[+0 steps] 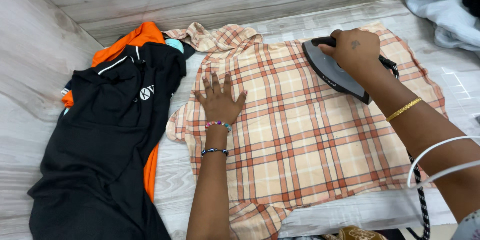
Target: The person irons a plaid shirt and a black polo shirt on a table. They smooth the fabric with their hands, use an iron to press the garments, and flip the shirts to iron different sides.
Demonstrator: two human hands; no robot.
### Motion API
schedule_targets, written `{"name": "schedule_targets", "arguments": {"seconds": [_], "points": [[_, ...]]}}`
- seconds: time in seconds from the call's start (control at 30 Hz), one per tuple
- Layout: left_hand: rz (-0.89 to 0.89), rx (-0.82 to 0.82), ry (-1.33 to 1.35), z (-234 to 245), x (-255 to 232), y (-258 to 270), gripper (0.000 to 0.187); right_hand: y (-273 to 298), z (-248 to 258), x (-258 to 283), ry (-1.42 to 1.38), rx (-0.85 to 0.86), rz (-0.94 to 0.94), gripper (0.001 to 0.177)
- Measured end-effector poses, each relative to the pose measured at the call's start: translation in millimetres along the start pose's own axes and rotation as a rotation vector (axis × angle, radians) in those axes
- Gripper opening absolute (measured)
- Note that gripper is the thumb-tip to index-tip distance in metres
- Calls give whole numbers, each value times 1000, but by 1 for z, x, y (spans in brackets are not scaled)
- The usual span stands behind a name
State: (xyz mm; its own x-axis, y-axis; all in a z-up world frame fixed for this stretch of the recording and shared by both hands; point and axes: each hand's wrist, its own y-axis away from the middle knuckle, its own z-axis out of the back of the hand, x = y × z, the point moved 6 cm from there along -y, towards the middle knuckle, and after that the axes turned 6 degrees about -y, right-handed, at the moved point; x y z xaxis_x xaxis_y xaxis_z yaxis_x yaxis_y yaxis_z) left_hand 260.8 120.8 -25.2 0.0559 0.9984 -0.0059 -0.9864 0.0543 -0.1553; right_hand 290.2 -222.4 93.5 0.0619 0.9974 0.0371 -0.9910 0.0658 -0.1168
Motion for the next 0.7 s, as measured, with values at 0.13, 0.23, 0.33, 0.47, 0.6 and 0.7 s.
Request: {"name": "schedule_targets", "arguments": {"seconds": [0.13, 0.23, 0.33, 0.47, 0.6, 0.7], "points": [[6, 1, 16, 2, -2, -3, 83, -3, 1, -21, 28, -28, 21, 52], [1, 0, -3, 2, 0, 0, 82, -4, -1, -43, 44, -21, -54, 53], [4, -3, -7, 4, 4, -1, 82, -4, 3, -58, 59, -61, -40, 53], [3, 8, -16, -1, 1, -2, 82, -3, 0, -94, 78, 41, -196, 53], [7, -5, -23, -1, 2, -2, 82, -1, 1, -112, 59, 34, -210, 52], [14, 17, -18, -4, 2, -3, 82, 2, 3, -129, 68, 1, -224, 53]]}}
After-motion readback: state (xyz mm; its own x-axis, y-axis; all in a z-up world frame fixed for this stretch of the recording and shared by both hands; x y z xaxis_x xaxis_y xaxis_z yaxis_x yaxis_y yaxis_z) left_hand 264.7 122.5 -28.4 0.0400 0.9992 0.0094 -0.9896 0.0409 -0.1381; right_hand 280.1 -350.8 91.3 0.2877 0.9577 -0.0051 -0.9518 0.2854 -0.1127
